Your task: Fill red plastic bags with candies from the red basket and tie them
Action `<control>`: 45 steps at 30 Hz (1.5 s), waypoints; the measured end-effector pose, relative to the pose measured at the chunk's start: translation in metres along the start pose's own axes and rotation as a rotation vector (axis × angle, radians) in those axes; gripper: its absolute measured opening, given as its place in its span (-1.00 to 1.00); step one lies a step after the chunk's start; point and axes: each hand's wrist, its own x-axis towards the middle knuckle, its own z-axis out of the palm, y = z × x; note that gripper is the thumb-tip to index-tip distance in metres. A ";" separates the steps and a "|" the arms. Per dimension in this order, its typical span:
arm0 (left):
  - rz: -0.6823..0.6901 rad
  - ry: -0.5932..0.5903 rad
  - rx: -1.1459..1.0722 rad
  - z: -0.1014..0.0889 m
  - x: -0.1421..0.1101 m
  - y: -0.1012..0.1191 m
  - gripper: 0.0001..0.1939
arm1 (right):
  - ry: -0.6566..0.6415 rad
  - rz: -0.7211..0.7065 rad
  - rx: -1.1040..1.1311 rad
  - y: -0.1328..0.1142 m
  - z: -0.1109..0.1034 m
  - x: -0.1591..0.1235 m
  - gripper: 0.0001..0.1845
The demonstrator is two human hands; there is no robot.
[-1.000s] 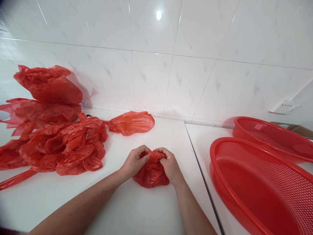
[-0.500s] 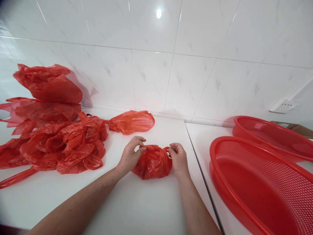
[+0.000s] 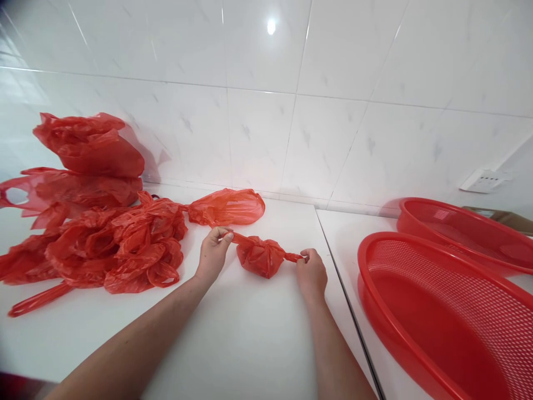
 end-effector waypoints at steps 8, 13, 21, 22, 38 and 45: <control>-0.073 -0.259 -0.024 0.005 -0.014 0.001 -0.39 | -0.261 -0.296 0.228 -0.004 0.024 -0.011 -0.40; 0.006 -0.544 0.176 0.008 -0.025 0.003 -0.02 | -0.481 -0.501 0.184 -0.016 0.032 -0.031 -0.41; 0.205 -0.595 0.431 0.007 -0.022 -0.004 -0.35 | -0.620 -0.351 0.195 -0.023 0.030 -0.036 -0.56; 0.234 -0.598 0.474 0.008 -0.021 -0.006 -0.42 | -0.622 -0.348 0.200 -0.022 0.031 -0.034 -0.57; 0.308 0.343 0.846 -0.087 0.046 0.060 -0.75 | -0.478 -0.217 0.228 -0.006 0.042 -0.020 -0.52; 0.044 0.470 1.199 -0.203 0.058 0.038 -0.54 | -0.423 -0.425 0.086 -0.012 0.050 -0.027 -0.73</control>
